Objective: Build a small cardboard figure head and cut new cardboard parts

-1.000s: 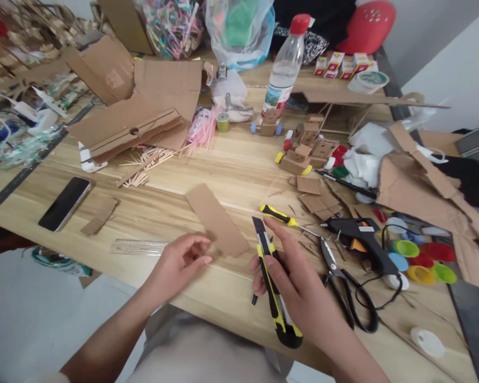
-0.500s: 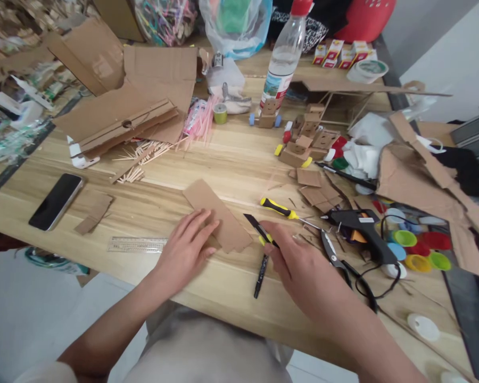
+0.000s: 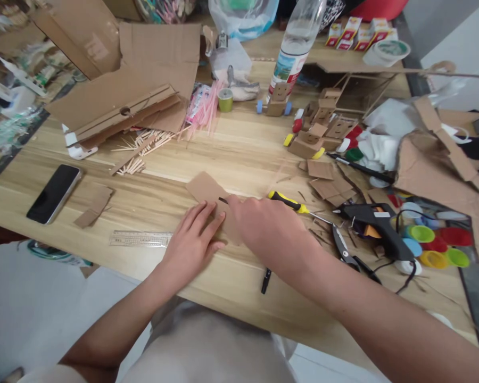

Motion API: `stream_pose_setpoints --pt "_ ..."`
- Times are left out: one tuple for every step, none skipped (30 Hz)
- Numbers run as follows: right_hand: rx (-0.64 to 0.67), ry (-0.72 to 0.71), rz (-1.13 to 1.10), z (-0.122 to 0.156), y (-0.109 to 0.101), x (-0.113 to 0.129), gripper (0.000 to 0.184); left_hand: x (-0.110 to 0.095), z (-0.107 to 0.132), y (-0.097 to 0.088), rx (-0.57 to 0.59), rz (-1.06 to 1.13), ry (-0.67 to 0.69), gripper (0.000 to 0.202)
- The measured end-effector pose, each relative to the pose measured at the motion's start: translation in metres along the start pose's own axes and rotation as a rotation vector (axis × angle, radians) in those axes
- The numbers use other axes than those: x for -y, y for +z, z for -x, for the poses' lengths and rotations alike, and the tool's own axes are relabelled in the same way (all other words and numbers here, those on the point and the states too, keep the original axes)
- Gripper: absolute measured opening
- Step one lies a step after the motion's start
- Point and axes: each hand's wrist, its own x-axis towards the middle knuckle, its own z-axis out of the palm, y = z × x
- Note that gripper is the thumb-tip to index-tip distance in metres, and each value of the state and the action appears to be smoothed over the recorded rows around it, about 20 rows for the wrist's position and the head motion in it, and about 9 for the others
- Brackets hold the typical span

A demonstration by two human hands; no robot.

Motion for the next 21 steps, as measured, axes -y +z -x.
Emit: stream_pose_setpoints --pt "-0.007 -0.011 0.016 -0.0014 0.0003 0.0008 0.032 -0.0004 0.0000 0.0003 -0.007 -0.002 0.006 0.051" --pt "-0.010 -0.016 0.031 -0.0026 0.0009 0.0015 0.033 -0.0008 -0.0001 0.0005 -0.014 -0.005 0.012 0.051" --pt "-0.006 -0.017 0.041 -0.0036 0.0015 0.0020 0.035 -0.0011 -0.0001 0.0005 -0.020 -0.008 0.017 0.051" --pt "0.002 -0.016 0.045 -0.0046 0.0018 0.0026 0.038 -0.0014 -0.0002 0.0003 -0.022 -0.011 0.017 0.051" --pt "0.012 -0.015 0.046 -0.0054 0.0018 0.0032 0.040 -0.0018 -0.0002 0.0001 -0.018 -0.012 0.014 0.051" --pt "0.022 -0.016 0.045 -0.0062 0.0015 0.0038 0.041 -0.0021 -0.0002 -0.0001 -0.010 -0.013 0.008 0.051" --pt "0.033 -0.017 0.044 -0.0068 0.0010 0.0044 0.042 -0.0025 -0.0002 -0.0003 -0.001 -0.012 0.000 0.051" --pt "0.044 -0.018 0.044 -0.0073 0.0005 0.0050 0.043 -0.0028 -0.0001 -0.0004 0.008 -0.012 -0.008 0.051" --pt "0.049 -0.021 0.045 -0.0076 0.0001 0.0056 0.043 -0.0031 -0.0001 -0.0004 0.015 -0.013 -0.014 0.052" --pt "0.047 -0.023 0.047 -0.0077 -0.0001 0.0061 0.043 -0.0033 0.0000 -0.0003 0.019 -0.013 -0.018 0.052" --pt "0.039 -0.027 0.048 -0.0076 0.0000 0.0065 0.042 -0.0034 -0.0001 -0.0003 0.022 -0.014 -0.020 0.052" --pt "0.026 -0.031 0.049 -0.0075 0.0004 0.0068 0.041 -0.0035 -0.0001 -0.0002 0.023 -0.012 -0.020 0.052" --pt "0.008 -0.035 0.050 -0.0072 0.0011 0.0071 0.039 -0.0036 -0.0002 -0.0002 0.022 -0.010 -0.019 0.052" --pt "-0.009 -0.035 0.053 -0.0070 0.0019 0.0074 0.037 -0.0038 -0.0003 -0.0003 0.019 -0.007 -0.016 0.052" --pt "-0.023 -0.036 0.055 -0.0069 0.0028 0.0076 0.036 -0.0039 -0.0005 -0.0004 0.014 -0.005 -0.014 0.052" --pt "-0.034 -0.033 0.058 -0.0068 0.0036 0.0079 0.035 -0.0041 -0.0007 -0.0006 0.007 -0.005 -0.012 0.052" --pt "-0.043 -0.030 0.061 -0.0069 0.0042 0.0081 0.035 -0.0043 -0.0009 -0.0007 -0.003 -0.006 -0.009 0.051" --pt "-0.046 -0.025 0.061 -0.0071 0.0046 0.0084 0.036 -0.0046 -0.0010 -0.0009 -0.013 -0.009 -0.005 0.051" --pt "-0.043 -0.023 0.058 -0.0074 0.0047 0.0086 0.036 -0.0047 -0.0011 -0.0011 -0.020 -0.012 -0.001 0.051" --pt "-0.037 -0.022 0.052 -0.0076 0.0046 0.0088 0.035 -0.0049 -0.0012 -0.0012 -0.024 -0.013 0.001 0.050" --pt "-0.033 -0.021 0.048 -0.0077 0.0044 0.0089 0.035 -0.0049 -0.0012 -0.0012 -0.022 -0.012 0.001 0.050"
